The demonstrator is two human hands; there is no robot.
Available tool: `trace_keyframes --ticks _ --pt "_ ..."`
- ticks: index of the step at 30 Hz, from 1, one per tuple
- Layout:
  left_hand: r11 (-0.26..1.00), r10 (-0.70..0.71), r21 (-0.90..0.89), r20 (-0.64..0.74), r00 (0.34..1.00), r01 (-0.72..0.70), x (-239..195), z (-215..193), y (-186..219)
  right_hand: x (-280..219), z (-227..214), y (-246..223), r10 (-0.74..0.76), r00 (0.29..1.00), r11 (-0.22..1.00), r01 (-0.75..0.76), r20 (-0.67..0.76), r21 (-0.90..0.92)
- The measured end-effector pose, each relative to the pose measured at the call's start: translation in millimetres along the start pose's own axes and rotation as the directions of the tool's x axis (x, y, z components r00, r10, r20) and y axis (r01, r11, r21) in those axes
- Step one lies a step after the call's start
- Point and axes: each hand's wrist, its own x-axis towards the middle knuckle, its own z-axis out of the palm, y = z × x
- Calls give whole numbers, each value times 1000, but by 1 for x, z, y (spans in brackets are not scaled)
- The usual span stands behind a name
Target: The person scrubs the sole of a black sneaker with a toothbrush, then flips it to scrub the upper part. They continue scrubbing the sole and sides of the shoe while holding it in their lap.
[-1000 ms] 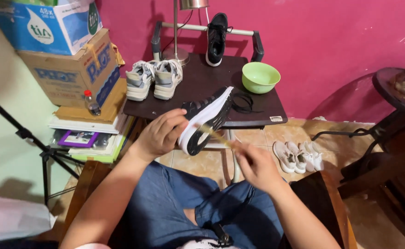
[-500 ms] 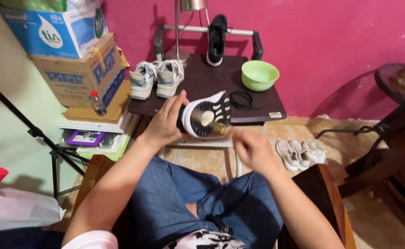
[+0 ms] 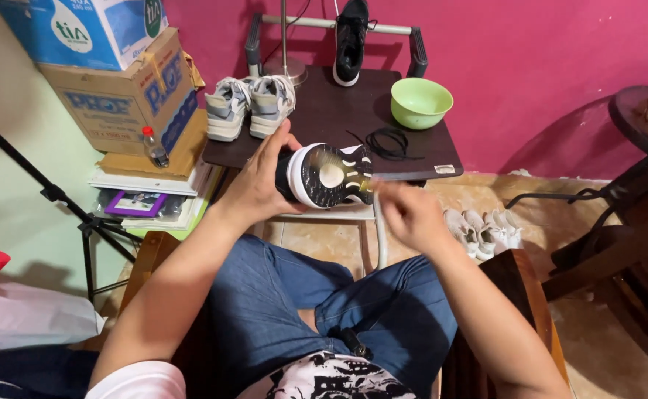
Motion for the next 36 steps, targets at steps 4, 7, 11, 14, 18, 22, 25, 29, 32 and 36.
trace_keyframes --ticks 4,7,11,14,18,22,25,29,32,36 --pt "1000 -10 -24 25 1000 11 -1 -7 7 -11 14 5 -38 999 996 40 -25 77" --pt "999 -31 -37 33 999 32 -1 -11 12 -13 17 0 -119 993 993 119 -20 -14" --pt "1000 -26 -14 35 999 27 3 -14 18 -10 21 -7 -49 999 998 49 -20 26" --pt "998 -70 -5 44 997 70 5 -16 22 -9 18 -6 31 999 999 -31 17 12" --pt "992 -125 -10 31 992 126 3 -11 22 -19 29 -5 -51 998 998 49 46 49" --pt "986 -163 -26 31 986 163 -1 -10 19 -11 14 -4 -52 998 991 54 22 -121" --pt "996 -93 6 -2 996 93 -8 -12 17 -20 6 0 481 867 876 -472 128 -96" --pt "989 48 143 -3 999 -47 -21 -15 18 -38 -15 5 502 831 860 -452 238 -236" --pt "961 160 219 46 986 -166 -29 -16 38 -71 -36 15 551 783 825 -459 289 -330" --pt "944 176 260 118 977 -201 -66 -28 48 -120 -76 3 756 554 648 -558 349 -519"
